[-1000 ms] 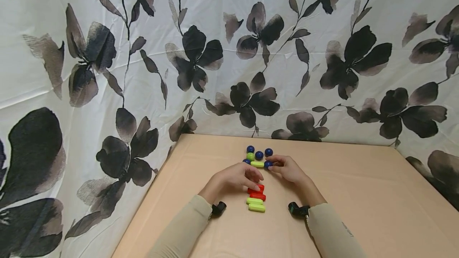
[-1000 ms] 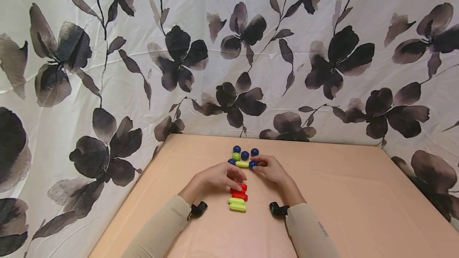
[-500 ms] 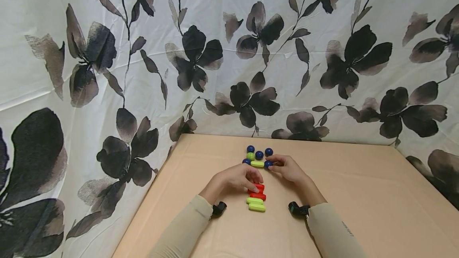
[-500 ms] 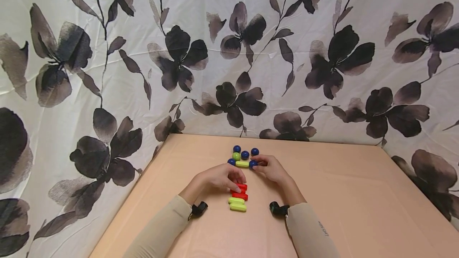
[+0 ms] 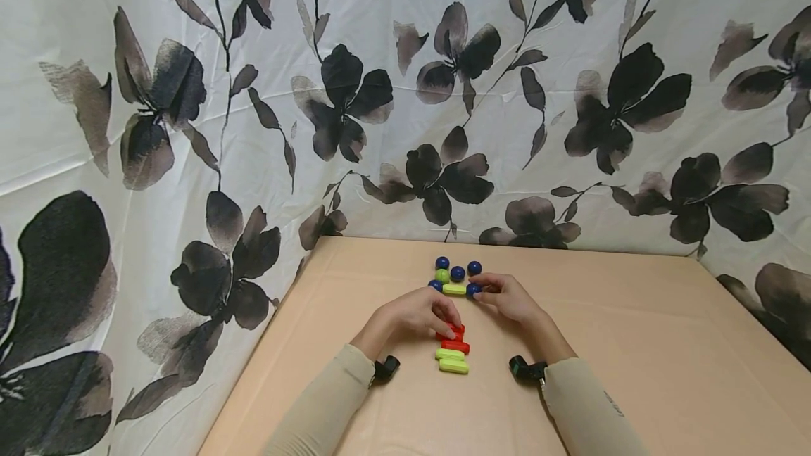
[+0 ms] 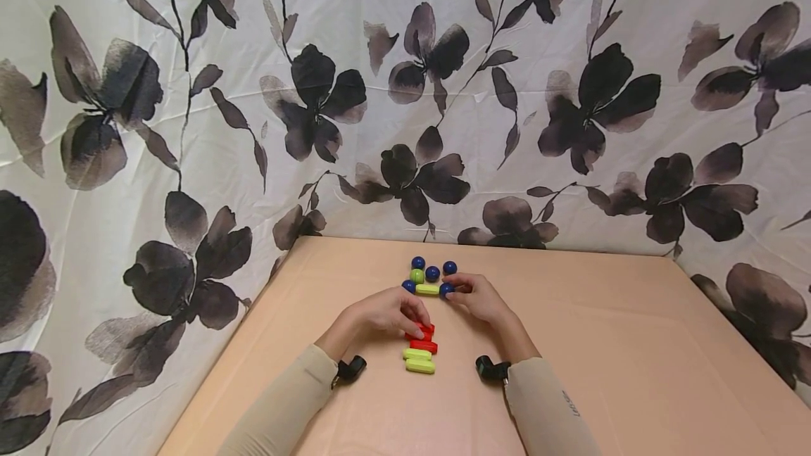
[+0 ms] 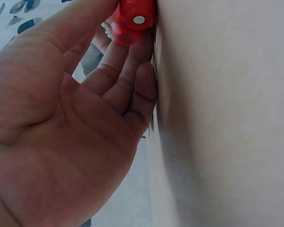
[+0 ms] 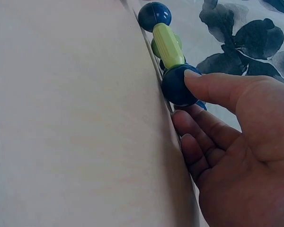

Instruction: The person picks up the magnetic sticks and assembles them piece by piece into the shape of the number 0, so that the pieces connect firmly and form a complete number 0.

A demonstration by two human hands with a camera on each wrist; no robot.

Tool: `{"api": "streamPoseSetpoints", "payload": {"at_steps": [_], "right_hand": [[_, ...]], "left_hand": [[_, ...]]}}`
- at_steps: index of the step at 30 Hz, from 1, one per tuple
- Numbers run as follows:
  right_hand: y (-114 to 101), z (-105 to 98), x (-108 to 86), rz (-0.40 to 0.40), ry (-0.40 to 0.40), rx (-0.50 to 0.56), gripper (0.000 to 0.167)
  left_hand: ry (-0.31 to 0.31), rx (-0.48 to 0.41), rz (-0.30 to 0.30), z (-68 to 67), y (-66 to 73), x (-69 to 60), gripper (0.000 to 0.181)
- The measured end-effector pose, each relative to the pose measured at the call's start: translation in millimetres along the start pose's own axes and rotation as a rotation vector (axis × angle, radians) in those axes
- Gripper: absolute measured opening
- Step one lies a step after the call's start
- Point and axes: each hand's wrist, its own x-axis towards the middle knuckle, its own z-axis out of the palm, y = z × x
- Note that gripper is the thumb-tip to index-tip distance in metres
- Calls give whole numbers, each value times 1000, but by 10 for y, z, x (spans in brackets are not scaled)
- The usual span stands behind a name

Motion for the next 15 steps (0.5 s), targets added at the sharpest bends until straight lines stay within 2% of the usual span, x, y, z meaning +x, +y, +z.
{"api": "streamPoseSetpoints", "payload": {"at_steps": [5,9,12,15], "right_hand": [[-7,-2,5,-8,-2,-13,36],[-197,-17,-73,-24,-16,-26,36],[-176,-20,-68,-30,-16,-20,36],[-33,-11,-11,-22,-5,-18,35]], "left_hand": [[3,-2,0,-7,7,-1,17],[15,-3,6,-14,17,-3,15],[45,-15,-6,-12,7,-1,11],[74,-68,-12,-12,-10,-2,9]]}}
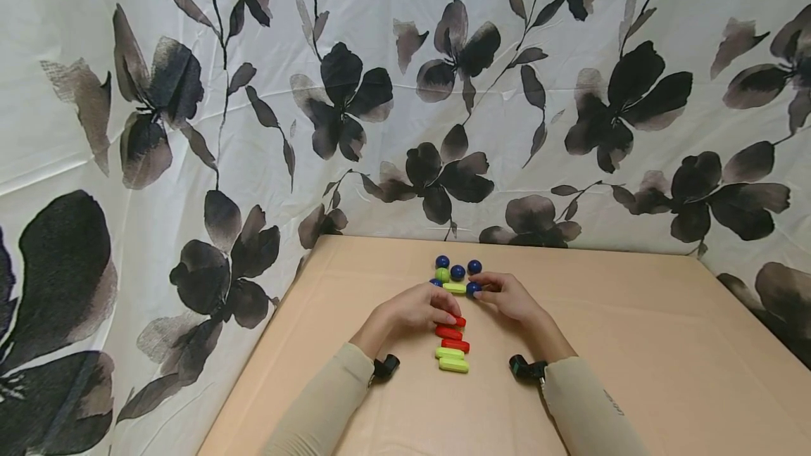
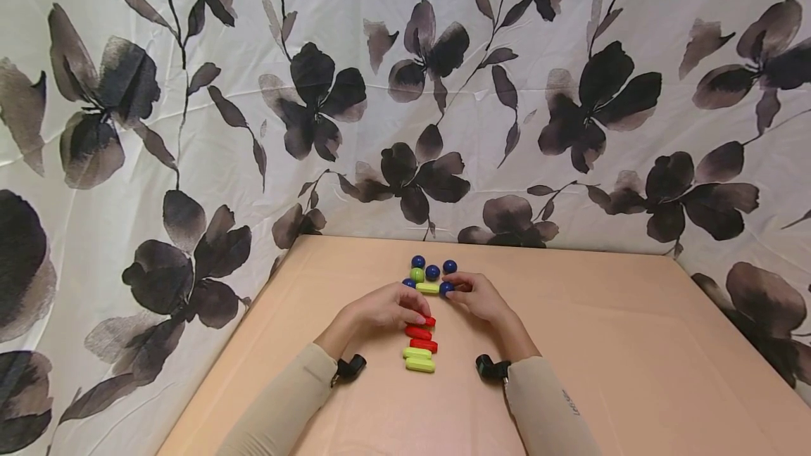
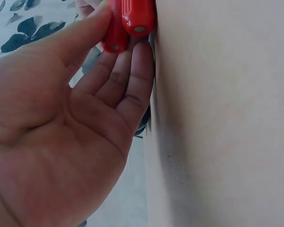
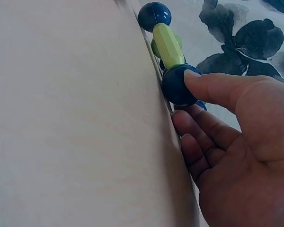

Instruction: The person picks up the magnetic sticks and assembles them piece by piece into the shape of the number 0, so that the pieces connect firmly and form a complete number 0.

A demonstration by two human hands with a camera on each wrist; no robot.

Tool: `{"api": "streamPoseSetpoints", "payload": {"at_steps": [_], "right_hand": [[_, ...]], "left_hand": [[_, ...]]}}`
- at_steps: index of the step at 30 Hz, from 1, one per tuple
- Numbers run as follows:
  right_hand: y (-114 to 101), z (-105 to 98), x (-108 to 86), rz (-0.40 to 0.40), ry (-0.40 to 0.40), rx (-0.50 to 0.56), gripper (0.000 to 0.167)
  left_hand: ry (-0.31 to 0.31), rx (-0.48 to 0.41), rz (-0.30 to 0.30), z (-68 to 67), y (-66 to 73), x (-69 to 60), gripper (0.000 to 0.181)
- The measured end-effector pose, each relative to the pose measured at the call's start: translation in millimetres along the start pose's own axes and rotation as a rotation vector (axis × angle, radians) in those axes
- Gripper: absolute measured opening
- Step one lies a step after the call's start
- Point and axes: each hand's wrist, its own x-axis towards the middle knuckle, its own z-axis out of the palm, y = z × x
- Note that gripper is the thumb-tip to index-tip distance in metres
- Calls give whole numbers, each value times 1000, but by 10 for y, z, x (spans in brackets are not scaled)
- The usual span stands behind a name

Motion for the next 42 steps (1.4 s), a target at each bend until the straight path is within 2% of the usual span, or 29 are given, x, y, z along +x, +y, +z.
{"api": "streamPoseSetpoints", "payload": {"at_steps": [5,8,13,19,28,32,42], "right_hand": [[54,2,28,26,3,-3,36],[52,-4,32,12,-1,1,36],[47,-7,36,2,1,10,35],[-1,-2,24,8,5,-14,35],[-365,-44,-132,9,-23,13,35],[-393,-48,-154,16,-20,16,35],[-390,-48,-158,18,-24,31,36]], "left_hand": [[43,-147,29,-16,-9,5,12],[61,-220,44,-21,-9,16,20],[80,-255,38,-34,-22,26,29],[106,-209,19,-96,-32,-15,28],[82,-117,-1,-193,-144,-60,33],[83,-112,-18,-200,-161,-78,31],[139,-94,-55,-212,-150,-117,28]]}}
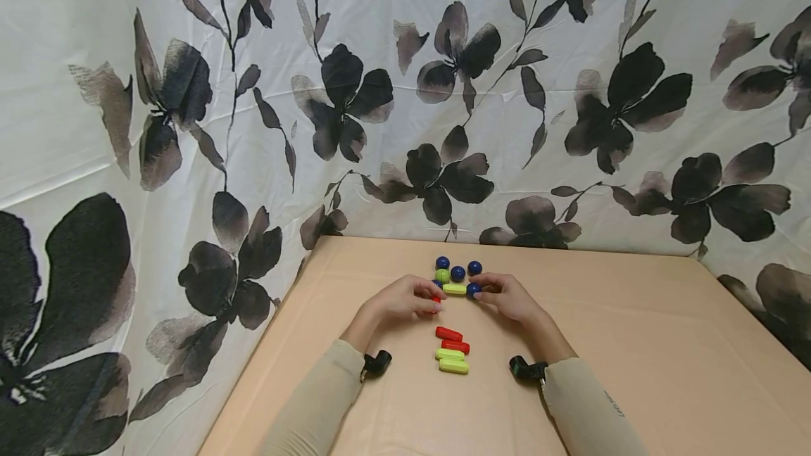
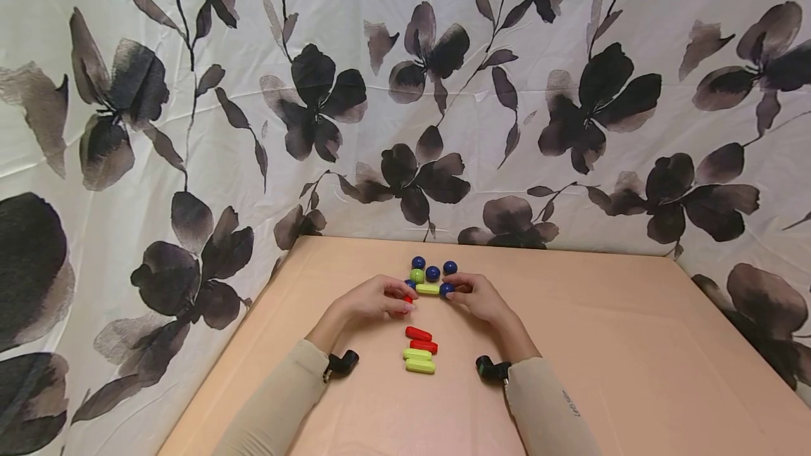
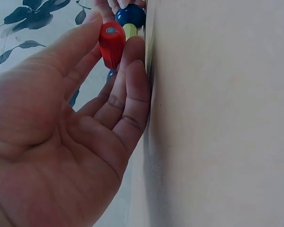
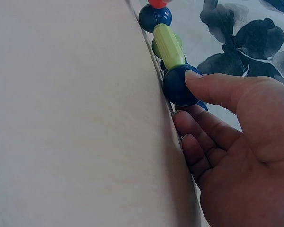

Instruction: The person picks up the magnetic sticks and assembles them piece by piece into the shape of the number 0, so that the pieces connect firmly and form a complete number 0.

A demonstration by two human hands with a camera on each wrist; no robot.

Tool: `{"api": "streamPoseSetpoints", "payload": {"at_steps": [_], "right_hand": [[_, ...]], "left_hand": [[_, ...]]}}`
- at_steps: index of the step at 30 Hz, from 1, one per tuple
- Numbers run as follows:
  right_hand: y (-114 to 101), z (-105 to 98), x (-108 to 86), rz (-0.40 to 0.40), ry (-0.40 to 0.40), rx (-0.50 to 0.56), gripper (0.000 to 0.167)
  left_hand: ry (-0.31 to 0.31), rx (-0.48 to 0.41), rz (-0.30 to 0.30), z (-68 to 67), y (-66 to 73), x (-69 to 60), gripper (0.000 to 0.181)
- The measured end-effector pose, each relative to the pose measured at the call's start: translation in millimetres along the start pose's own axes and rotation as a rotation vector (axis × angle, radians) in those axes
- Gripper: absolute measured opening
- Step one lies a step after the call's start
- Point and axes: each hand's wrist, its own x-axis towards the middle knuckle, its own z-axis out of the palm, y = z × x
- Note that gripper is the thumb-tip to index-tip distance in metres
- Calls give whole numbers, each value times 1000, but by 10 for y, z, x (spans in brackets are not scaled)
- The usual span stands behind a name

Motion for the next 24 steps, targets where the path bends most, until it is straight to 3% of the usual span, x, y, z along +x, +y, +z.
{"api": "streamPoseSetpoints", "payload": {"at_steps": [10,16,24], "right_hand": [[-32,15,-14,-4,8,7,35],[-2,24,2,-7,5,2,35],[410,39,183,-4,29,-39,35]], "left_hand": [[12,6,-9,-20,-11,1,29],[23,62,-29,-24,-5,2,31],[29,138,-43,-19,30,-4,30]]}}
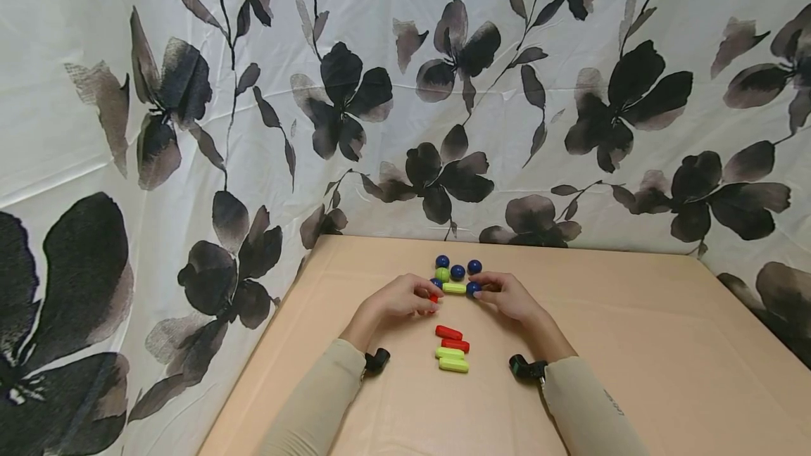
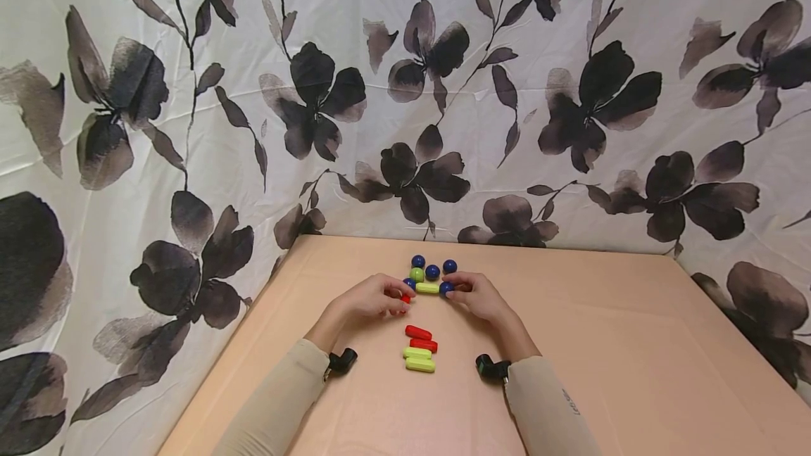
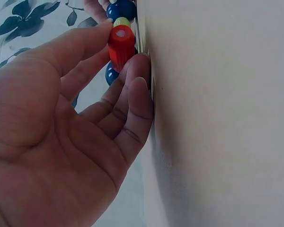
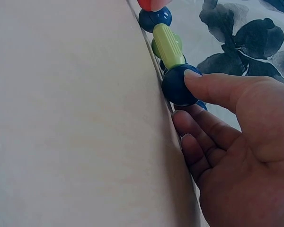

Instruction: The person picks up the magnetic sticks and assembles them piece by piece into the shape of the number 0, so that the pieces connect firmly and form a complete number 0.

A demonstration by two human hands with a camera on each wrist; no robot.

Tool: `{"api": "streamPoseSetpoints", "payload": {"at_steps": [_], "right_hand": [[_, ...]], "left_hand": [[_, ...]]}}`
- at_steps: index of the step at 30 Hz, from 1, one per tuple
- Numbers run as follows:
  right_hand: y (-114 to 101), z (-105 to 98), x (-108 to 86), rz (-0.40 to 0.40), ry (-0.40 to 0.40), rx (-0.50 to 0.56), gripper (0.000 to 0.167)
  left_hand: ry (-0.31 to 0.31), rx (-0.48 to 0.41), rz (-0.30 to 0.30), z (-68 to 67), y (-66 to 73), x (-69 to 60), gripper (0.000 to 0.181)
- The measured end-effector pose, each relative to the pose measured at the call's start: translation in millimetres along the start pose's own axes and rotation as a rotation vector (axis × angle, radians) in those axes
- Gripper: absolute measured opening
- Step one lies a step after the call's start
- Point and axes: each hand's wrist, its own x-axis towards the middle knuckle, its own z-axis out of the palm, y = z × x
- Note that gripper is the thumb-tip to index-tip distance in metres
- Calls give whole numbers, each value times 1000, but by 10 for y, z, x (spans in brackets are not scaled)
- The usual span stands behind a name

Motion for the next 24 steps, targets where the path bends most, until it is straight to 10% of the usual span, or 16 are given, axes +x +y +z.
{"api": "streamPoseSetpoints", "payload": {"at_steps": [15,24], "right_hand": [[22,11,3,21,-5,6,36],[-222,-10,-94,2,-16,23,36]], "left_hand": [[17,36,-11,-6,3,0,30],[345,34,72,7,-84,160,26]]}}
